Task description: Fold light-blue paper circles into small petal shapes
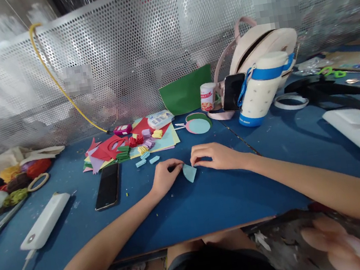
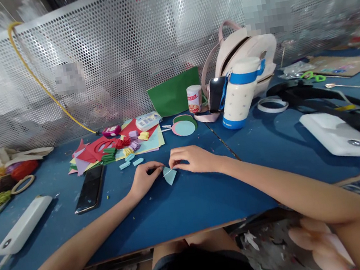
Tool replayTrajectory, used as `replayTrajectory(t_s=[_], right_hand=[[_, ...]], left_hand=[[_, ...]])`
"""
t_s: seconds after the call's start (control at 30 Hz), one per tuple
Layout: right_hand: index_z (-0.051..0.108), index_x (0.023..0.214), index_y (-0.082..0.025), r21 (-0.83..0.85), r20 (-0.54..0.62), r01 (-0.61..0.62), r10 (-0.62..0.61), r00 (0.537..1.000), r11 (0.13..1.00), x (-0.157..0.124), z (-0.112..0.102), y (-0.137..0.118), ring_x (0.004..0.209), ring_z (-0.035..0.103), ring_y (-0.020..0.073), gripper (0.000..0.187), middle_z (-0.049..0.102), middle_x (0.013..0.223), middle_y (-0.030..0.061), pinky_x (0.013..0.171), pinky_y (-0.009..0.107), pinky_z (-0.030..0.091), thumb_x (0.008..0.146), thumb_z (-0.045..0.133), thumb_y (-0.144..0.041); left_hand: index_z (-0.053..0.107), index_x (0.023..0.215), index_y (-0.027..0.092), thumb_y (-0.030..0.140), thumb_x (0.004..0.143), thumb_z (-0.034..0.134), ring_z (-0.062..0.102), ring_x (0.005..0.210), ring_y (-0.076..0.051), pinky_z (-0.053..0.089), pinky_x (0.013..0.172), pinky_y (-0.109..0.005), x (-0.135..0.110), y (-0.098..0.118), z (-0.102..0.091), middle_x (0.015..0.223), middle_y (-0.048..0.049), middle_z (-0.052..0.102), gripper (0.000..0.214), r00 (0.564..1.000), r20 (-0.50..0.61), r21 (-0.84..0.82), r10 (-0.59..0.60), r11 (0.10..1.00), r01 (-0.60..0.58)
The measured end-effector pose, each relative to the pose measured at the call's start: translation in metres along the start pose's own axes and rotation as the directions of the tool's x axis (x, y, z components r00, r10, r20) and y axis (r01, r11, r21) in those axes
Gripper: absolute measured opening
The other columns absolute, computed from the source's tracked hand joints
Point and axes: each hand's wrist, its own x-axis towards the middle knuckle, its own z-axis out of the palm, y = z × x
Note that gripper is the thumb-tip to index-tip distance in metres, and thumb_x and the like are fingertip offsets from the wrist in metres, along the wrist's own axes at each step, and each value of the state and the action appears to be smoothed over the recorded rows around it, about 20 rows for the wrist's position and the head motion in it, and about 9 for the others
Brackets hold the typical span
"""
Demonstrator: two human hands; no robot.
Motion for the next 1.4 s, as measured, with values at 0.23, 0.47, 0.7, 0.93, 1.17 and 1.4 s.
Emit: replayTrajectory(t_s=[0.23, 0.47, 0.7, 0.93, 1.17, 1.4], right_hand=[[0.066, 0.093, -0.019, -0.092, 0.035, -0.026, 0.03, 0.999, 0.995, -0.001, 0.01, 0.006, 0.083, 0.065, 0.0196, 0.02, 0.067, 0.097, 0.0071, 0.072, 0.032, 0.049, 0.101, 0.049, -0.025], [0.065, 0.094, -0.019, -0.064, -0.044, -0.082, 0.079, 0.996, 0.995, 0.0, 0.017, 0.003, 0.077, 0.063, 0.0178, 0.013, 0.067, 0.093, 0.0059, 0.067, 0.029, 0.045, 0.098, 0.052, -0.022], [0.068, 0.091, -0.02, -0.13, -0.061, -0.08, 0.073, 0.995, 0.988, -0.001, 0.02, 0.002, 0.073, 0.063, 0.0163, 0.019, 0.068, 0.088, 0.0043, 0.063, 0.027, 0.042, 0.099, 0.052, -0.024], [0.07, 0.091, -0.02, -0.199, -0.077, -0.062, 0.048, 0.996, 0.978, 0.0, 0.023, 0.004, 0.078, 0.065, 0.0175, 0.026, 0.068, 0.086, 0.0045, 0.065, 0.027, 0.043, 0.103, 0.048, -0.027], [0.07, 0.091, -0.019, -0.22, -0.089, -0.066, 0.047, 0.995, 0.973, 0.0, 0.023, 0.002, 0.077, 0.065, 0.0175, 0.025, 0.068, 0.087, 0.0048, 0.064, 0.028, 0.042, 0.103, 0.048, -0.026], [0.07, 0.09, -0.019, -0.203, -0.098, -0.079, 0.06, 0.993, 0.976, 0.0, 0.026, 0.002, 0.072, 0.063, 0.0152, 0.026, 0.068, 0.086, 0.0035, 0.062, 0.026, 0.041, 0.103, 0.049, -0.027]], left_hand=[[0.078, 0.084, 0.018, 0.019, 0.084, 0.062, 0.073, 0.076, -0.019, 0.057, 0.074, -0.027, 0.0, 0.001, 0.001, 0.083, -0.0039, 0.079, 0.017, 0.999, 0.039, -0.038, -0.004, 0.999, 0.005], [0.079, 0.086, 0.019, 0.024, 0.079, 0.073, 0.07, 0.07, -0.018, 0.056, 0.067, -0.026, -0.002, 0.006, 0.001, 0.079, -0.0025, 0.078, 0.01, 0.998, 0.058, -0.013, 0.03, 0.999, -0.03], [0.079, 0.079, 0.021, 0.018, 0.08, 0.072, 0.069, 0.067, -0.017, 0.055, 0.067, -0.026, -0.003, 0.01, 0.0, 0.073, -0.0013, 0.077, 0.007, 0.998, 0.036, 0.031, 0.057, 0.998, -0.058], [0.077, 0.072, 0.02, 0.022, 0.085, 0.068, 0.069, 0.071, -0.018, 0.053, 0.07, -0.027, -0.002, 0.007, 0.0, 0.073, -0.0008, 0.077, 0.016, 0.997, 0.003, 0.046, 0.073, 0.996, -0.074], [0.08, 0.078, 0.021, 0.018, 0.08, 0.073, 0.07, 0.073, -0.019, 0.053, 0.071, -0.028, -0.002, 0.008, -0.001, 0.078, -0.0016, 0.078, 0.008, 0.998, 0.039, 0.007, 0.043, 0.999, -0.043], [0.078, 0.075, 0.025, 0.016, 0.078, 0.079, 0.065, 0.072, -0.018, 0.046, 0.085, -0.036, -0.005, 0.015, 0.002, 0.074, 0.0019, 0.076, 0.01, 0.997, -0.009, 0.316, 0.08, 0.946, -0.073]])
